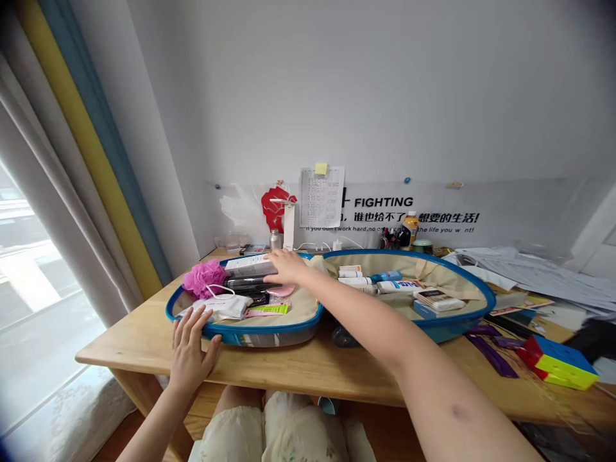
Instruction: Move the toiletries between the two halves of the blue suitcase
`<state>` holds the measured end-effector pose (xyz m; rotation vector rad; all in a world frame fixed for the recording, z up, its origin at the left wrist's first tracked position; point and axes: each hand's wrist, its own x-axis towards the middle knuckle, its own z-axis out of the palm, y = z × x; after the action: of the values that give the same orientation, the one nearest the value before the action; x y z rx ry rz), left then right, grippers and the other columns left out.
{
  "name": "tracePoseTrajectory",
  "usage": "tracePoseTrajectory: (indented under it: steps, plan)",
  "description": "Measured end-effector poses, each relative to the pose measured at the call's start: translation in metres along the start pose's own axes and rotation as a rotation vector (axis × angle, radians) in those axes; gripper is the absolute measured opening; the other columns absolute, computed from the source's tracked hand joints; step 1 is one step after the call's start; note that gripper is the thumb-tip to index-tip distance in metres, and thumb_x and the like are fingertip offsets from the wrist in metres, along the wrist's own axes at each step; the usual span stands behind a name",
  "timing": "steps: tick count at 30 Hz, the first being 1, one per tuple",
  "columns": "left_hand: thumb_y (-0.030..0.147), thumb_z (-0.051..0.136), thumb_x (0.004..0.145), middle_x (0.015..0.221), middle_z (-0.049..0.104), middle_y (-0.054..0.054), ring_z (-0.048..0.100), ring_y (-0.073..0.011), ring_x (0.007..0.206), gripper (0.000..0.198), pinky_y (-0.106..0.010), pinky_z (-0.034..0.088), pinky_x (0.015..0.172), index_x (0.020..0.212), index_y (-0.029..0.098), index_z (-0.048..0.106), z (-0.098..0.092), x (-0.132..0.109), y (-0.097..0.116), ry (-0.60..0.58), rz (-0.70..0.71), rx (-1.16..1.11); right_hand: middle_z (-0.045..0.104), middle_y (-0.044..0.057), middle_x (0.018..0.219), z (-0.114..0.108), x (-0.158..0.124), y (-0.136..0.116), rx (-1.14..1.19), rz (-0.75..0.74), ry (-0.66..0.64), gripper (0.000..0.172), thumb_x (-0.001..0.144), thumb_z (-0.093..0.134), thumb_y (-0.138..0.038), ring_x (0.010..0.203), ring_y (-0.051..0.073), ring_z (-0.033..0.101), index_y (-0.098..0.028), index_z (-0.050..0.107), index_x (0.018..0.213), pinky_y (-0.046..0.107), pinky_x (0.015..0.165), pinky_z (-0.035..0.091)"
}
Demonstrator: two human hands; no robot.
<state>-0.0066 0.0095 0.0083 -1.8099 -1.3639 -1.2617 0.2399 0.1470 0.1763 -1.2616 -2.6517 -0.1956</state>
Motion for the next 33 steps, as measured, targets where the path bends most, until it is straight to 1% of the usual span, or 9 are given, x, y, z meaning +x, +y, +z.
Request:
tracePoseTrajectory:
  steps: [3, 6, 9, 12, 16, 19, 23, 29, 33]
  plan:
    - [0.037, 0.049, 0.096, 0.143, 0.053, -0.014, 0.034, -0.0301, 0.146, 0.053, -0.051, 0.018, 0.122, 0.146, 0.023, 0.041, 0.000, 0.000, 0.000, -0.010, -0.006, 0.000, 0.060, 0.010, 0.134, -0.027, -0.013, 0.044, 0.011, 0.133, 0.029, 0.043, 0.093, 0.049, -0.047, 0.120, 0.022, 0.057, -0.023, 0.059, 0.128, 0.032, 0.096, 0.044]
    - [0.037, 0.049, 0.096, 0.145, 0.052, -0.014, 0.033, -0.0304, 0.146, 0.053, -0.051, 0.018, 0.122, 0.146, 0.023, 0.041, 0.001, -0.001, 0.000, -0.017, -0.013, -0.004, 0.069, 0.011, 0.115, -0.047, -0.038, 0.100, -0.007, 0.303, -0.013, 0.036, 0.094, 0.043, -0.042, 0.104, 0.023, 0.063, -0.020, 0.068, 0.107, 0.031, 0.083, 0.047]
    - [0.037, 0.049, 0.096, 0.144, 0.052, -0.013, 0.034, -0.0303, 0.146, 0.053, -0.051, 0.018, 0.122, 0.147, 0.024, 0.041, 0.000, -0.001, 0.001, -0.011, -0.019, -0.008, 0.073, 0.010, 0.096, -0.051, -0.071, 0.144, -0.004, 0.412, -0.126, 0.033, 0.088, 0.050, -0.046, 0.087, 0.023, 0.065, -0.020, 0.071, 0.090, 0.031, 0.071, 0.046]
    - [0.036, 0.049, 0.096, 0.145, 0.052, -0.013, 0.033, -0.0299, 0.146, 0.053, -0.051, 0.018, 0.122, 0.147, 0.024, 0.040, 0.000, -0.001, 0.000, -0.014, -0.020, -0.014, 0.074, 0.008, 0.090, -0.040, -0.104, 0.166, 0.030, 0.436, -0.257, 0.026, 0.078, 0.063, -0.046, 0.081, 0.022, 0.066, -0.021, 0.070, 0.082, 0.030, 0.069, 0.047]
    - [0.036, 0.049, 0.096, 0.145, 0.051, -0.014, 0.032, -0.0301, 0.147, 0.053, -0.051, 0.018, 0.122, 0.147, 0.023, 0.040, 0.000, -0.001, -0.001, -0.015, -0.009, -0.011, 0.072, 0.009, 0.094, -0.017, -0.128, 0.175, 0.034, 0.420, -0.341, 0.032, 0.065, 0.074, -0.044, 0.085, 0.024, 0.067, -0.020, 0.070, 0.086, 0.031, 0.072, 0.049]
    - [0.035, 0.049, 0.096, 0.144, 0.052, -0.014, 0.032, -0.0296, 0.147, 0.052, -0.051, 0.019, 0.122, 0.146, 0.022, 0.041, 0.000, -0.001, -0.001, -0.006, 0.006, -0.006, 0.070, 0.010, 0.100, -0.004, -0.132, 0.177, 0.001, 0.394, -0.361, 0.036, 0.061, 0.075, -0.042, 0.088, 0.026, 0.066, -0.021, 0.068, 0.089, 0.033, 0.074, 0.049]
    - [0.035, 0.049, 0.096, 0.145, 0.051, -0.015, 0.030, -0.0290, 0.148, 0.053, -0.050, 0.019, 0.122, 0.147, 0.022, 0.040, 0.000, 0.000, -0.001, -0.005, 0.013, -0.010, 0.069, 0.011, 0.103, 0.006, -0.132, 0.175, -0.045, 0.353, -0.390, 0.030, 0.061, 0.072, -0.037, 0.094, 0.028, 0.064, -0.021, 0.065, 0.085, 0.034, 0.075, 0.047]
    - [0.035, 0.049, 0.096, 0.144, 0.052, -0.014, 0.031, -0.0294, 0.147, 0.053, -0.050, 0.019, 0.122, 0.146, 0.022, 0.040, -0.001, 0.000, 0.000, -0.011, 0.001, -0.002, 0.068, 0.012, 0.104, 0.009, -0.132, 0.169, -0.068, 0.301, -0.394, 0.024, 0.061, 0.068, -0.032, 0.095, 0.028, 0.064, -0.020, 0.061, 0.080, 0.033, 0.073, 0.044]
    - [0.035, 0.048, 0.097, 0.143, 0.053, -0.015, 0.031, -0.0283, 0.147, 0.050, -0.048, 0.018, 0.122, 0.145, 0.020, 0.042, -0.001, 0.001, 0.000, -0.004, 0.021, 0.016, 0.068, 0.010, 0.091, -0.002, -0.134, 0.173, -0.050, 0.357, -0.343, 0.028, 0.061, 0.068, -0.035, 0.080, 0.025, 0.063, -0.021, 0.059, 0.084, 0.031, 0.064, 0.042]
